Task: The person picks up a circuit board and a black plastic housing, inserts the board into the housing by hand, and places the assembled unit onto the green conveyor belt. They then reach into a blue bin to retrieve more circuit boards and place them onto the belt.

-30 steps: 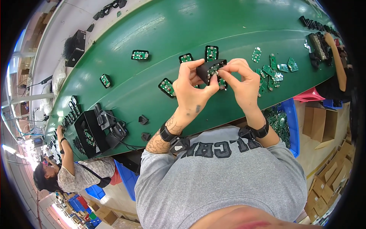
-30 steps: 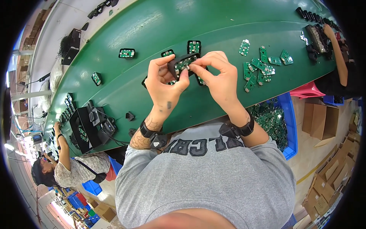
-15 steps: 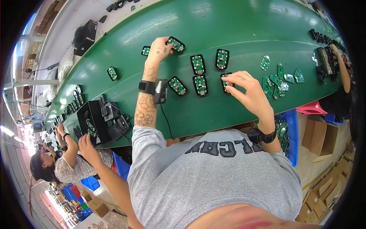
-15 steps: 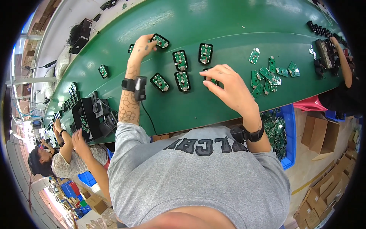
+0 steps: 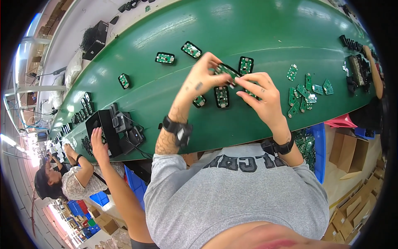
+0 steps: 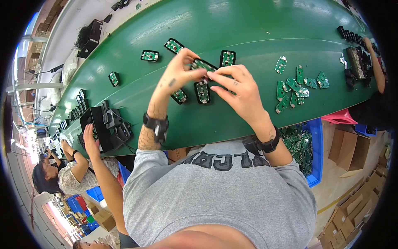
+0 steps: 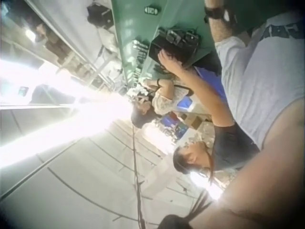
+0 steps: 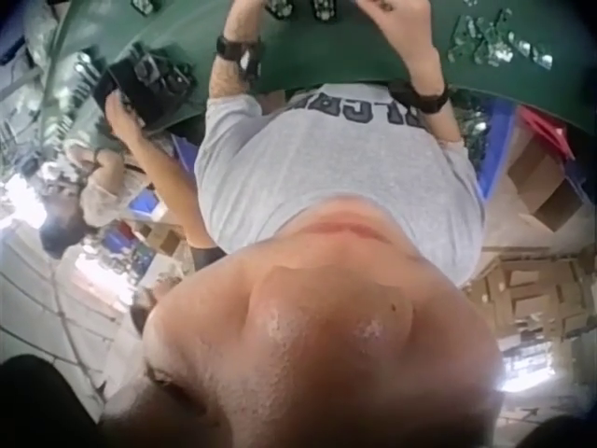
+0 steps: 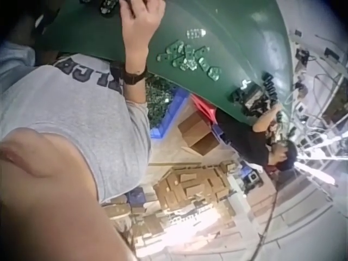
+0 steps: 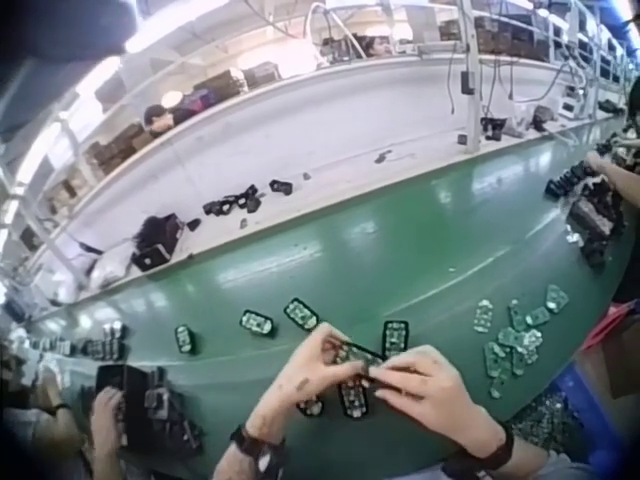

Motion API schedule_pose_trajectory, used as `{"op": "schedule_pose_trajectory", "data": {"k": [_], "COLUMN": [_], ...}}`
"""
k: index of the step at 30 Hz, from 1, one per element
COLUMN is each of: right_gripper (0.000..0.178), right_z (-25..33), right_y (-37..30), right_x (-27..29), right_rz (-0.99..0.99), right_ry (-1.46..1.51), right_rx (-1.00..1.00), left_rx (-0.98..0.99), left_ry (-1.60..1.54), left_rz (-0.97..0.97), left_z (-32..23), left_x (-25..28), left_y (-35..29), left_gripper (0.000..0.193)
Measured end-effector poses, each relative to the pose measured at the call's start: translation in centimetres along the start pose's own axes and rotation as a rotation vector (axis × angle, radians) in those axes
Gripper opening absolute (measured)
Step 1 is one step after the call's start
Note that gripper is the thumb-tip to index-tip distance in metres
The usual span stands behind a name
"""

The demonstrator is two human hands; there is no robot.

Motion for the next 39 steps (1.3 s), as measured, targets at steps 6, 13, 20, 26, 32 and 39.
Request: {"op": "schedule_pose_trajectory", "data": {"k": [6,13,20,26,32,39], "right_gripper": [0.018,0.011,0.011,0.013,0.015,0.015], "right_z": [0.2,1.2,2.3,1.8,0.9,0.1], "right_y": [0.2,-0.4,1.7,2.8,2.7,2.0], "right_x": [1.1,2.3,4.5,4.7,4.3,4.8], "right_rz": [-0.124,-0.037,0.331,0.476,0.564,0.129], "right_ry": [0.151,0.037,-0.013,-0.015,0.160,0.312], "right_rx": [0.084,0.057,0.041,0.073,-0.002,-0.119], "left_rx": [0.085,-0.032,-0.328,-0.411,-0.423,-0.198], "left_ry": [-0.388,-0.503,0.063,0.319,0.406,-0.021], "left_rz": [0.029,-0.062,-0.374,-0.397,-0.375,-0.307], "left_z": [-3.5,-3.6,-5.7,-6.1,-6.1,-5.3], "left_x": [-3.8,-5.8,-6.8,-7.0,-6.8,-5.7], "left_y": [-4.4,-6.3,-7.7,-7.7,-7.6,-7.5], "left_gripper": [0.042,0.039,0.038,0.042,0.045,0.044]}}
Point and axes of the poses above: each hand's wrist, its own y-axis towards the middle knuckle, its own x-axis out of the back of the hand, z = x × y, the point moved 2 cm from there along y, towards the middle knuckle, and after that the axes turned 9 degrees about x, right-handed, at the moved point
